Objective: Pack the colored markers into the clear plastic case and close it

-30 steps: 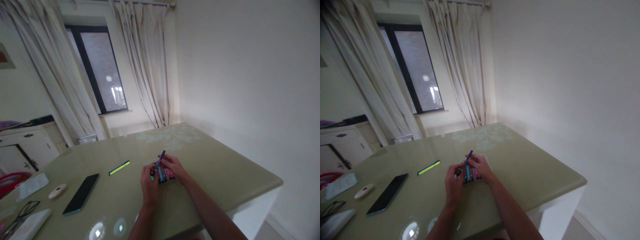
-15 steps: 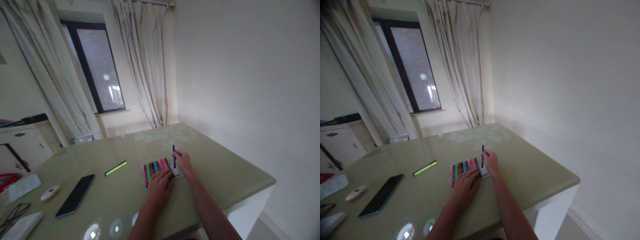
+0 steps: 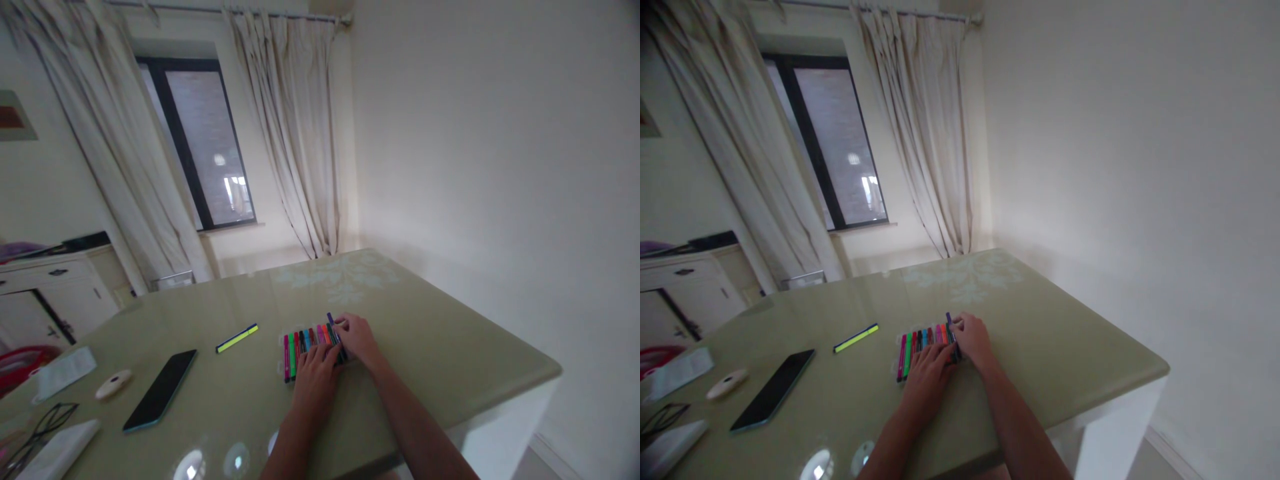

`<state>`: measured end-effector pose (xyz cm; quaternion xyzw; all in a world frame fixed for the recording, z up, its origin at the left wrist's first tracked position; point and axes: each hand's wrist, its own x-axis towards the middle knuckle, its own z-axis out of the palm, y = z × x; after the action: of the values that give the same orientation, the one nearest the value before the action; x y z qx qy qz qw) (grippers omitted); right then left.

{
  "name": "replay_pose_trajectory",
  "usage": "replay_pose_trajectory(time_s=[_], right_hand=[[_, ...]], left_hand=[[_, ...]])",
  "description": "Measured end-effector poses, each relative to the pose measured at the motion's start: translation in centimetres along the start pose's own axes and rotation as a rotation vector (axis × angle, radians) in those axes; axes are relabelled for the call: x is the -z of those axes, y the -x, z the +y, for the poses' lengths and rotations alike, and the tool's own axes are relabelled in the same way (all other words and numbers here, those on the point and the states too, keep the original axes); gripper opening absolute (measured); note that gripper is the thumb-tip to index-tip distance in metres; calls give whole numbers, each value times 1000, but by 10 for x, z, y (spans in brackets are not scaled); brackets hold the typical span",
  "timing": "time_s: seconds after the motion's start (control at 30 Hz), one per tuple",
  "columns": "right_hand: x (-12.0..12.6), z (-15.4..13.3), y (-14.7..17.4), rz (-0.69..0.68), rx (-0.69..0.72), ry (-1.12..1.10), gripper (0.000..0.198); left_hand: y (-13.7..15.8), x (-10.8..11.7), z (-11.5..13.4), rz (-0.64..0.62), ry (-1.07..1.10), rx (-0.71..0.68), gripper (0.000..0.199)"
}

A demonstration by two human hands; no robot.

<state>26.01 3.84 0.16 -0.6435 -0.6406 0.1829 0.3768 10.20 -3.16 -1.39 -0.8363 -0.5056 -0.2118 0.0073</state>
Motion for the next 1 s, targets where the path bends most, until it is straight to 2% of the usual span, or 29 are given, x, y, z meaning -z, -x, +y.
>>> replay_pose_trajectory(time_s=[0.13,0.2,0.4,0.6,0.87,1.0], right_hand=[[5,-2,-1,65,-20,-68,20],[5,-3,0,51,-37,-66,17],[-1,-4,8,-59,12,143,7],[-3,-6,11,4,61,277,10],[-4,-3,10,-26,37,244,9],[-4,-4,11,-15,29,278,9]], left_hand=[[0,-1,-1,-1,2,3,47],[-1,-2,-2,8,4,5,47],[1,-3,-6,16,56,-49,31],[1,-2,-2,35,14,-41,33],[3,2,4,16,-5,-20,34],[-5,12,2,-27,41,-41,28]])
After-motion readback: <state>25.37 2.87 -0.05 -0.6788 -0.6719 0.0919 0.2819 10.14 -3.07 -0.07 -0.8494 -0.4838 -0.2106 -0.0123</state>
